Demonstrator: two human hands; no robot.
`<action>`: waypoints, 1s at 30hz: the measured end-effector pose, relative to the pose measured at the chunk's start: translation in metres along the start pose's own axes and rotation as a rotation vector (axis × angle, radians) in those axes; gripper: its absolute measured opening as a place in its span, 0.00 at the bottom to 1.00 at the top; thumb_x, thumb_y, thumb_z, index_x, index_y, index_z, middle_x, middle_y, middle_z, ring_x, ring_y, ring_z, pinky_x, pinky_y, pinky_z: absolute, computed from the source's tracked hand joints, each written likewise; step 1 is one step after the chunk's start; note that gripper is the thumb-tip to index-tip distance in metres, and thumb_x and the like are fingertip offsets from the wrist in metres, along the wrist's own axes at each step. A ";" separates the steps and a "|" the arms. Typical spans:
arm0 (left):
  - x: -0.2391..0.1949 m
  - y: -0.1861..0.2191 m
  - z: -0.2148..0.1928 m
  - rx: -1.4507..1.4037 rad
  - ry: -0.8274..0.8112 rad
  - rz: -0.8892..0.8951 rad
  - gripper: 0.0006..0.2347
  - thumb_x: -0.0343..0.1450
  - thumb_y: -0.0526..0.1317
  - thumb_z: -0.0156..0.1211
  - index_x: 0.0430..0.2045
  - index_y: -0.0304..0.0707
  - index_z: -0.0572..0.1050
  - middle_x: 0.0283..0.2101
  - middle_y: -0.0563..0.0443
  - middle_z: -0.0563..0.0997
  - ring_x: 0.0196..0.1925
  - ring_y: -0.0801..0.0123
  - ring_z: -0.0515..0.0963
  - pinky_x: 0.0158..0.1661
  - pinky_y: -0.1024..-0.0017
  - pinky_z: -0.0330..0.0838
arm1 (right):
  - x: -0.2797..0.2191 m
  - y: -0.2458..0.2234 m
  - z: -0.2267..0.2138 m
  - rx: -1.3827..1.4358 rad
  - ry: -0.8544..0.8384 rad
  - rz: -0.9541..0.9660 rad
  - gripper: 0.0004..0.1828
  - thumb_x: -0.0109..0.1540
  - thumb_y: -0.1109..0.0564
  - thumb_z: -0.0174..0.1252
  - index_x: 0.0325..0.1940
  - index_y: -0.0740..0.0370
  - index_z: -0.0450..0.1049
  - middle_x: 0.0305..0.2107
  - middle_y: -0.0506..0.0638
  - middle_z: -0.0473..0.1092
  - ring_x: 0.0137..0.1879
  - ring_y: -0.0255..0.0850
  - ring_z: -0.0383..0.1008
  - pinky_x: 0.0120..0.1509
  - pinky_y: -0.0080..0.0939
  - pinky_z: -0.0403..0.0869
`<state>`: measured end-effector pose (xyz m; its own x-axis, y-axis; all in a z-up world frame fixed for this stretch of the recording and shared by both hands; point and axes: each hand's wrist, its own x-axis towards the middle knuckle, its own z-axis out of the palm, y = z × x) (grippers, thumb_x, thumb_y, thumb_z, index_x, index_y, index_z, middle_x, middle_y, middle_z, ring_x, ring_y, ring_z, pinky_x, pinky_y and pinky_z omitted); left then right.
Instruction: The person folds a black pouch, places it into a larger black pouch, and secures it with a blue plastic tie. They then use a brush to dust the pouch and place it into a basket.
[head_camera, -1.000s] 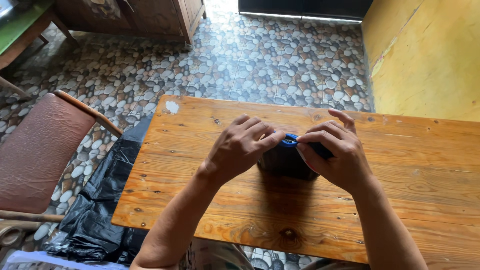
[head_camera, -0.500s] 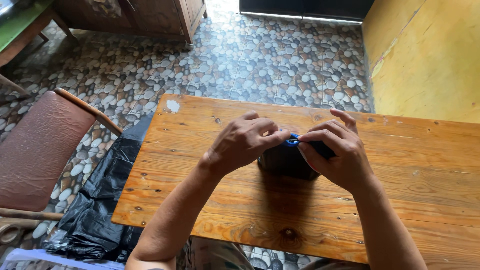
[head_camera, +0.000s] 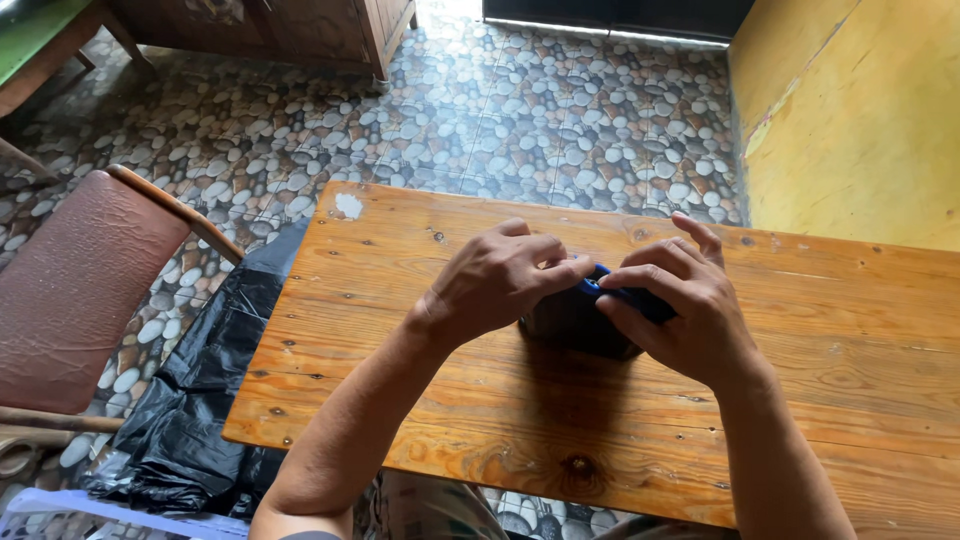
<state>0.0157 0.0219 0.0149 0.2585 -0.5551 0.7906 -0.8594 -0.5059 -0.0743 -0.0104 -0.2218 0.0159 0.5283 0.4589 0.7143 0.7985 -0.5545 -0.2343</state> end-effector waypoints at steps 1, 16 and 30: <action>0.000 0.000 -0.001 -0.001 0.000 -0.001 0.06 0.73 0.33 0.57 0.36 0.51 0.77 0.31 0.56 0.73 0.28 0.63 0.75 0.34 0.68 0.74 | 0.000 -0.001 0.000 0.000 -0.001 0.000 0.09 0.56 0.55 0.70 0.39 0.52 0.80 0.34 0.47 0.74 0.42 0.44 0.74 0.76 0.59 0.58; -0.018 0.003 0.025 -0.400 0.058 -0.231 0.06 0.76 0.34 0.53 0.42 0.45 0.77 0.38 0.51 0.78 0.42 0.55 0.82 0.44 0.60 0.77 | 0.003 -0.005 0.001 -0.035 -0.031 0.046 0.08 0.57 0.56 0.69 0.38 0.54 0.78 0.34 0.47 0.75 0.44 0.44 0.76 0.76 0.57 0.57; -0.016 0.015 0.019 -0.669 0.220 -0.322 0.05 0.75 0.30 0.57 0.40 0.38 0.77 0.39 0.48 0.82 0.40 0.53 0.83 0.43 0.59 0.79 | 0.007 -0.008 0.002 0.024 -0.056 0.144 0.14 0.55 0.55 0.71 0.45 0.55 0.81 0.34 0.48 0.76 0.44 0.45 0.76 0.76 0.58 0.56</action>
<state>0.0065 0.0107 -0.0102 0.5072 -0.2694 0.8187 -0.8585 -0.0749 0.5072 -0.0126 -0.2126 0.0208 0.6529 0.4139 0.6343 0.7194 -0.6010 -0.3482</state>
